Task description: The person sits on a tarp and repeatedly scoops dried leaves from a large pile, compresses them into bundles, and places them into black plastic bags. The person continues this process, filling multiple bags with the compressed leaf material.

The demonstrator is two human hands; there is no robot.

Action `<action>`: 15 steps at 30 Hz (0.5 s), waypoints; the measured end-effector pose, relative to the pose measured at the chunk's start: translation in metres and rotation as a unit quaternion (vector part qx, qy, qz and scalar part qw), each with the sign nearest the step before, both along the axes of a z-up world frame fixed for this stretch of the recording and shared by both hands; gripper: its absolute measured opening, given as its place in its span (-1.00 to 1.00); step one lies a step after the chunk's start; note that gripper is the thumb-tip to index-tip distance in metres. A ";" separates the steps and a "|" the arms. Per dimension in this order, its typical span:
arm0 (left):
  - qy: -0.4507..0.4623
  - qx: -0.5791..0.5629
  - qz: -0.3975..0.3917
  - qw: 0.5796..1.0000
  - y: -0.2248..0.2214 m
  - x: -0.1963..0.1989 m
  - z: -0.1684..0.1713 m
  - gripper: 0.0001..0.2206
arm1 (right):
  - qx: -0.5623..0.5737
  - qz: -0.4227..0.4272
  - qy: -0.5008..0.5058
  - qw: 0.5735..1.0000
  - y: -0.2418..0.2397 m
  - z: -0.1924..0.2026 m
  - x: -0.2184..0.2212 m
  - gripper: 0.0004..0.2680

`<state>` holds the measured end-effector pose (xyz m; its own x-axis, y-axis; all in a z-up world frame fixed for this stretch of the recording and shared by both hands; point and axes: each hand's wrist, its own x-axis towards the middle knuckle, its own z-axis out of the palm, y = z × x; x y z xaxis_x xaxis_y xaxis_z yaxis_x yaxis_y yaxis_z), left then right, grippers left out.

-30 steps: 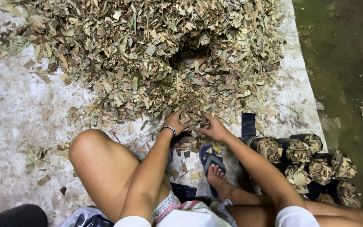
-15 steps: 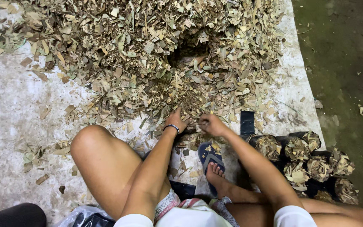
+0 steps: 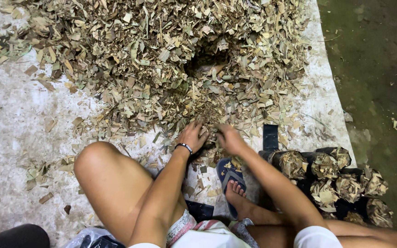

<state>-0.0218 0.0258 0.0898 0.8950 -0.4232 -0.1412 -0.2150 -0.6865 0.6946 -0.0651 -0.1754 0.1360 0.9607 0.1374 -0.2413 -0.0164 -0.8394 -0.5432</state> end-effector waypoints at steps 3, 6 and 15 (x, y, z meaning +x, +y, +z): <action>-0.032 -0.001 -0.026 0.999 0.002 -0.001 -0.012 -0.56 | -0.090 0.057 -0.026 0.994 0.019 -0.017 -0.019 -0.59; -0.098 0.027 -0.058 0.993 0.005 -0.001 -0.022 -0.62 | -0.098 0.116 -0.088 0.985 0.024 -0.024 -0.027 -0.52; -0.007 0.104 -0.074 0.992 -0.001 0.005 0.011 -0.64 | -0.112 0.094 0.033 0.989 0.020 -0.018 -0.028 -0.51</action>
<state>-0.0172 0.0249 0.1010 0.8275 -0.5134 -0.2275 -0.3325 -0.7744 0.5382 -0.0929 -0.1554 0.1185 0.9044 0.2481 -0.3470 0.1227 -0.9304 -0.3455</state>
